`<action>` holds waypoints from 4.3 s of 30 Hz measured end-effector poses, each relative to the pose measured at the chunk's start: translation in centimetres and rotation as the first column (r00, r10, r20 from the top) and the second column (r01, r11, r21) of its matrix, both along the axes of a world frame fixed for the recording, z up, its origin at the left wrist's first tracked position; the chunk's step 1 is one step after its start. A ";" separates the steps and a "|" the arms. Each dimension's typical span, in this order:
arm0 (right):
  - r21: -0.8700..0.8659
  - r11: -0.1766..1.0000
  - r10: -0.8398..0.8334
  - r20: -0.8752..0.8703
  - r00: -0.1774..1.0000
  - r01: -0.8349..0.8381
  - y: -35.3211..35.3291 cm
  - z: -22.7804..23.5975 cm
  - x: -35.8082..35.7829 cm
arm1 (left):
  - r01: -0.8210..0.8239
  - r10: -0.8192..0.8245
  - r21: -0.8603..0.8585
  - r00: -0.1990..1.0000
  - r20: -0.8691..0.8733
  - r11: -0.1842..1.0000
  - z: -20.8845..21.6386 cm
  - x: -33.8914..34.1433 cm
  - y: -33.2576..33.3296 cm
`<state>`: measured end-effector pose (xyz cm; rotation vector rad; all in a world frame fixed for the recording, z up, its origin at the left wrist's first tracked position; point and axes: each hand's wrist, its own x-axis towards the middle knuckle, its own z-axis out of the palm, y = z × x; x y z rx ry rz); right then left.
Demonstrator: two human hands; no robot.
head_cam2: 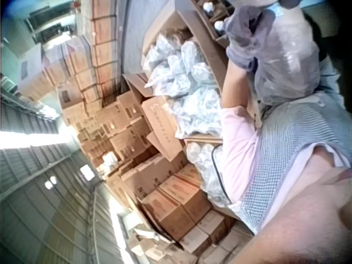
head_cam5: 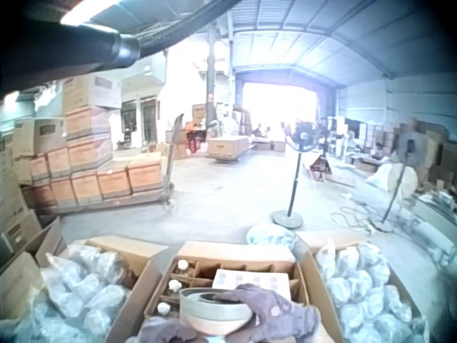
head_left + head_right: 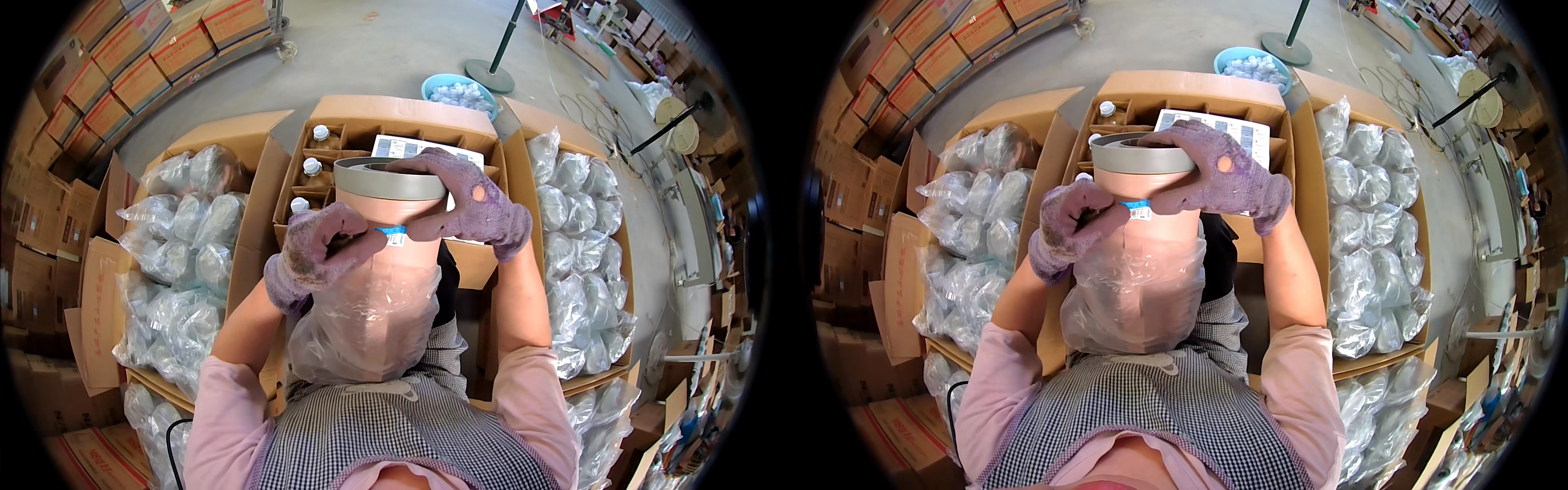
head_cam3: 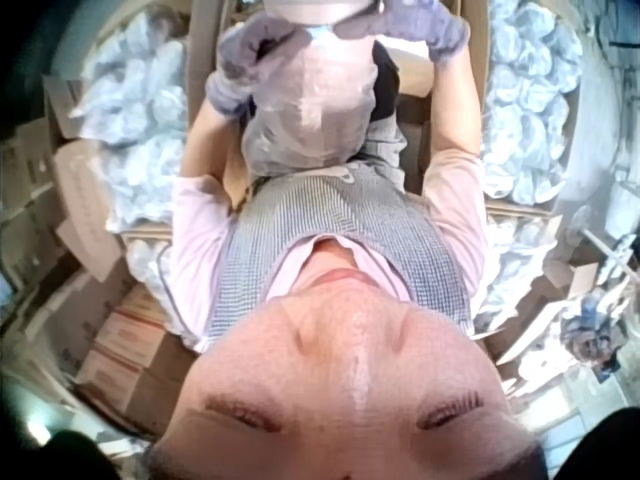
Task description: The person assembles a beige electric kettle by inserting a metal heating element and a plastic lid into the kettle body. They then place the assembled kettle into a plastic bag and set it into a cardboard box. The person repeats this process with a second, pink kettle.
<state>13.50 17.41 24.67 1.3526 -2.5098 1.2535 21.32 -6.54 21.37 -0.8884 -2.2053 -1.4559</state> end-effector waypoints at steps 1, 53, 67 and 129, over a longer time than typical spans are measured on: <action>0.017 1.000 0.021 -0.021 1.000 -0.021 0.1 0.1 -0.1 | 0.014 -0.014 0.008 1.000 0.007 1.000 0.0 0.0 -0.1; -0.144 0.955 -0.243 0.121 0.962 0.260 2.2 -2.6 1.3 | -0.108 -0.145 0.329 0.740 0.657 0.938 1.3 0.2 2.0; -0.112 0.937 -0.309 0.172 0.936 0.330 1.1 -2.5 1.2 | -0.280 0.204 -0.281 0.940 -0.272 0.918 0.3 0.6 6.0; 0.137 0.815 -0.579 0.137 0.804 0.563 2.9 -23.6 -17.8 | 0.113 -0.090 -0.713 0.993 0.071 0.692 -24.2 -24.2 4.6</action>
